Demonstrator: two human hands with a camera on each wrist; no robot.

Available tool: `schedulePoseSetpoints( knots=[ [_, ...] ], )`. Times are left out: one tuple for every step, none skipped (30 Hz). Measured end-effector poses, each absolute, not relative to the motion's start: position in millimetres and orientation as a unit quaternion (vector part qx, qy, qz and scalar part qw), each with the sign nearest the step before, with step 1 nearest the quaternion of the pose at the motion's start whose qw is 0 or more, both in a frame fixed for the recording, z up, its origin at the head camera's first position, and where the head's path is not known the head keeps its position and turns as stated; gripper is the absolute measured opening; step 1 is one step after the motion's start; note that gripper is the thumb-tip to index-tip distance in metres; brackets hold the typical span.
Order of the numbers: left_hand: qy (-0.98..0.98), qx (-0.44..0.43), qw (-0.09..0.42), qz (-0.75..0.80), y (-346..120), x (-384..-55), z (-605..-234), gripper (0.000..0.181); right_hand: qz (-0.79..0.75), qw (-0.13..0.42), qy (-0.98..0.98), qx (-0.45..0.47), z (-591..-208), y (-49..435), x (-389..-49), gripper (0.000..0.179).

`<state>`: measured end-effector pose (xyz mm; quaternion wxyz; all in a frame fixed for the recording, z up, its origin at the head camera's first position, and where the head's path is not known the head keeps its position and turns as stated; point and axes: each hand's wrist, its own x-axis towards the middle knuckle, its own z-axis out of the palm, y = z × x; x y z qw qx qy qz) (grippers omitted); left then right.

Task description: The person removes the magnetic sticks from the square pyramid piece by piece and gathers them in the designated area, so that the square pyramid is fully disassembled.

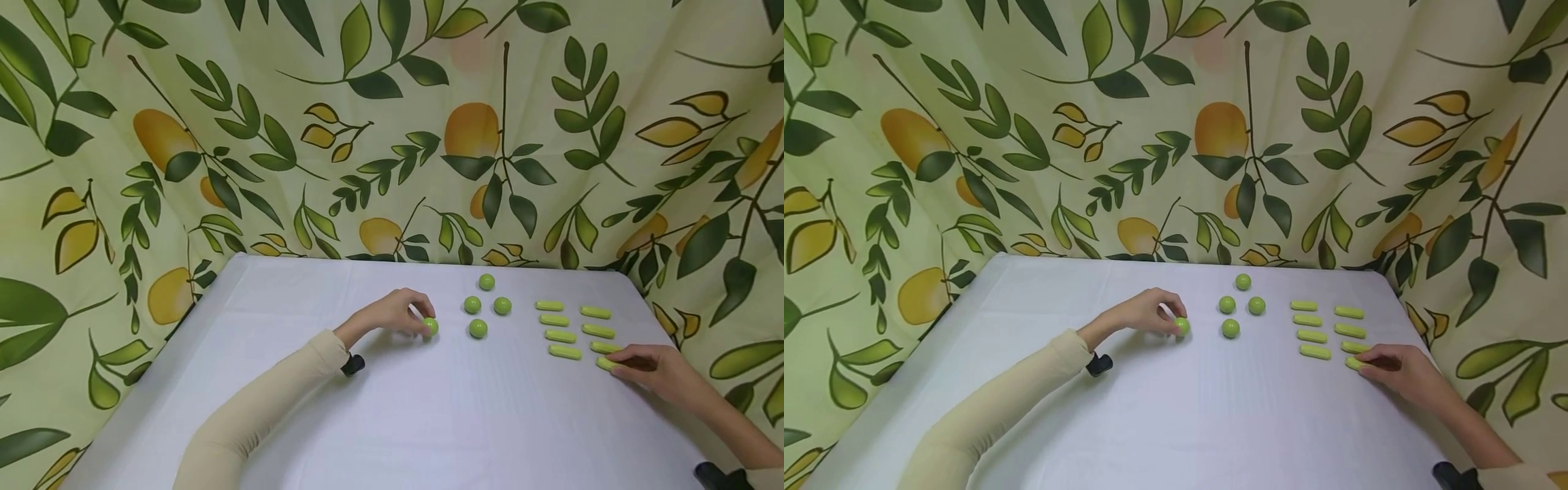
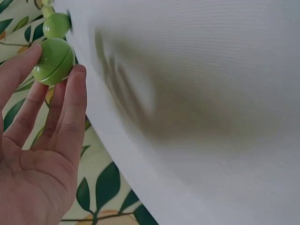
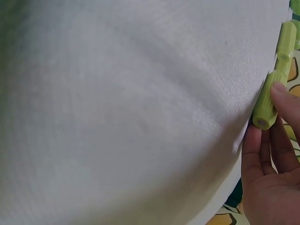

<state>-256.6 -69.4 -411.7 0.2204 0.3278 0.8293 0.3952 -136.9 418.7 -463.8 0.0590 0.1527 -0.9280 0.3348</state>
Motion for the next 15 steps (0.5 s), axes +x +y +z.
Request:
schedulePoseSetpoints(
  knots=[
    [0.83, 0.329, 0.22, 0.393, -65, -259, -412, 0.021, 0.338, 0.062, -0.926, 0.157, -464, 419, -137, 0.021],
    [0.831, 0.331, 0.219, 0.39, -61, -261, -413, 0.021, 0.34, 0.064, -0.924, 0.16, -464, 419, -138, 0.021],
    [0.831, 0.332, 0.219, 0.388, -57, -262, -413, 0.021, 0.343, 0.066, -0.923, 0.163, -464, 419, -138, 0.021],
    [0.831, 0.333, 0.22, 0.387, -53, -264, -414, 0.021, 0.344, 0.067, -0.922, 0.166, -464, 419, -138, 0.022],
    [0.832, 0.333, 0.22, 0.385, -50, -265, -415, 0.021, 0.345, 0.069, -0.921, 0.168, -464, 419, -138, 0.022],
    [0.832, 0.334, 0.22, 0.384, -47, -266, -415, 0.02, 0.346, 0.07, -0.92, 0.169, -464, 419, -138, 0.022],
    [0.832, 0.333, 0.22, 0.384, -45, -266, -416, 0.02, 0.346, 0.07, -0.92, 0.169, -464, 419, -138, 0.022],
    [0.833, 0.333, 0.218, 0.384, -42, -267, -417, 0.02, 0.345, 0.07, -0.92, 0.169, -464, 419, -138, 0.022],
    [0.835, 0.334, 0.215, 0.382, -40, -267, -418, 0.02, 0.346, 0.071, -0.92, 0.169, -464, 419, -138, 0.021],
    [0.836, 0.334, 0.212, 0.381, -38, -268, -419, 0.02, 0.347, 0.072, -0.92, 0.169, -464, 420, -138, 0.021],
    [0.838, 0.333, 0.21, 0.379, -36, -268, -420, 0.019, 0.348, 0.073, -0.919, 0.17, -464, 420, -138, 0.021],
    [0.84, 0.331, 0.207, 0.377, -34, -269, -421, 0.019, 0.348, 0.073, -0.919, 0.171, -464, 420, -138, 0.021],
    [0.842, 0.33, 0.204, 0.375, -33, -269, -422, 0.019, 0.35, 0.073, -0.918, 0.172, -464, 420, -138, 0.021],
    [0.844, 0.328, 0.201, 0.373, -31, -269, -423, 0.019, 0.351, 0.073, -0.917, 0.173, -464, 420, -138, 0.021],
    [0.846, 0.325, 0.198, 0.373, -30, -270, -425, 0.019, 0.353, 0.073, -0.917, 0.173, -464, 420, -138, 0.021]
  ],
)
